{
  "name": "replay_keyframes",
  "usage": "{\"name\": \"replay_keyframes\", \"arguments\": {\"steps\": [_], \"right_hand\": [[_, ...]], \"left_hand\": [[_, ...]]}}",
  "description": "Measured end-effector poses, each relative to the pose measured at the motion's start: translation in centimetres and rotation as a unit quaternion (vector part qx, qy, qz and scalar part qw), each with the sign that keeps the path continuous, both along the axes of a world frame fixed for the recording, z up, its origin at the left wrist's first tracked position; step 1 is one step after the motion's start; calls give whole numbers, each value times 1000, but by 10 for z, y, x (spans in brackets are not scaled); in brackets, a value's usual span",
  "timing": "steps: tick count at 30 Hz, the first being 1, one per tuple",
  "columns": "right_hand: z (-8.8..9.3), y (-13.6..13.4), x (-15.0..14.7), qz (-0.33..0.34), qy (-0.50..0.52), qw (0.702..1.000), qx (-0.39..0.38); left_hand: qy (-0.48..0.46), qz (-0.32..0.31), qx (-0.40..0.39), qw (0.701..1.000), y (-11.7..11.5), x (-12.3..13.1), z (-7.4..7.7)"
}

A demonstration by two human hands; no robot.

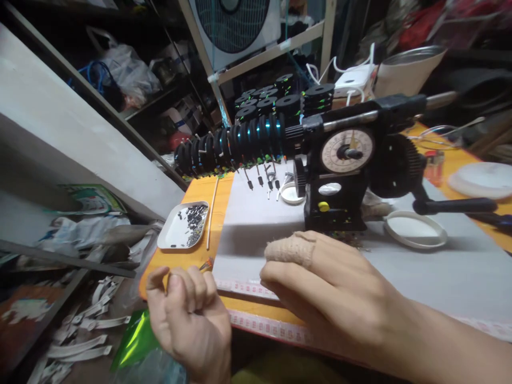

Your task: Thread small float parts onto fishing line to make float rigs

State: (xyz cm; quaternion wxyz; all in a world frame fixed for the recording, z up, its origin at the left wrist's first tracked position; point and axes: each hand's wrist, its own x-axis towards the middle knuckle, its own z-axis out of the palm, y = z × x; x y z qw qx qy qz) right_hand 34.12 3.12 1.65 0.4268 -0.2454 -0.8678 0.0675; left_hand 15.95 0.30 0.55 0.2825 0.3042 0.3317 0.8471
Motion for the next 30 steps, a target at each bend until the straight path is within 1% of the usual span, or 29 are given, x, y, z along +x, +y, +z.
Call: {"name": "replay_keyframes", "arguments": {"steps": [1, 3, 4, 5, 6, 7, 8, 10, 12, 14, 16, 17, 18, 19, 20, 22, 23, 24, 25, 28, 30], "right_hand": [[0, 0, 2, 4, -5, 1000, -6], [-1, 0, 3, 16, -8, 1000, -15], [-1, 0, 3, 20, -4, 1000, -23], [-1, 0, 3, 20, 1, 999, -35], [0, 0, 3, 20, 8, 999, -49], [0, 0, 3, 20, 15, 998, -63], [1, 0, 2, 23, 18, 997, -75], [4, 1, 1, 26, 14, 995, -94], [7, 4, 0, 37, 4, 994, -104], [11, 7, 0, 43, 5, 994, -103], [14, 9, -1, 46, 19, 994, -98], [15, 9, -1, 43, 28, 994, -100], [16, 9, -2, 41, 37, 993, -105], [17, 8, -3, 41, 43, 992, -112], [17, 7, -4, 42, 50, 990, -121], [16, 5, -7, 42, 65, 987, -141], [15, 4, -8, 43, 75, 985, -149], [14, 3, -9, 43, 85, 983, -155], [13, 3, -10, 43, 93, 982, -157], [13, 4, -9, 45, 101, 982, -153], [15, 5, -8, 45, 102, 982, -152]], "left_hand": [[21, 1, -7, 1000, 1, -14, 2], [108, -11, -49, 993, 0, -46, 6], [166, -4, -80, 983, -2, -62, 8], [231, 5, -125, 965, -3, -77, 10], [295, 15, -174, 939, -4, -90, 13], [365, 16, -218, 905, -5, -102, 15], [434, 7, -247, 867, -6, -111, 18], [546, -14, -265, 795, -4, -124, 20], [615, -26, -280, 737, -1, -128, 18], [648, -36, -310, 694, 3, -126, 14], [661, -43, -324, 676, 3, -120, 8], [658, -38, -319, 681, 2, -115, 6], [643, -34, -309, 699, 0, -108, 5], [615, -34, -297, 730, -3, -100, 4], [572, -38, -283, 769, -7, -90, 4], [443, -70, -267, 853, -15, -66, 4], [382, -80, -268, 881, -19, -53, 4], [333, -90, -271, 899, -22, -40, 4], [294, -99, -274, 910, -24, -28, 4], [223, -125, -269, 929, -27, -1, -1], [201, -132, -246, 939, -26, 9, -6]]}}
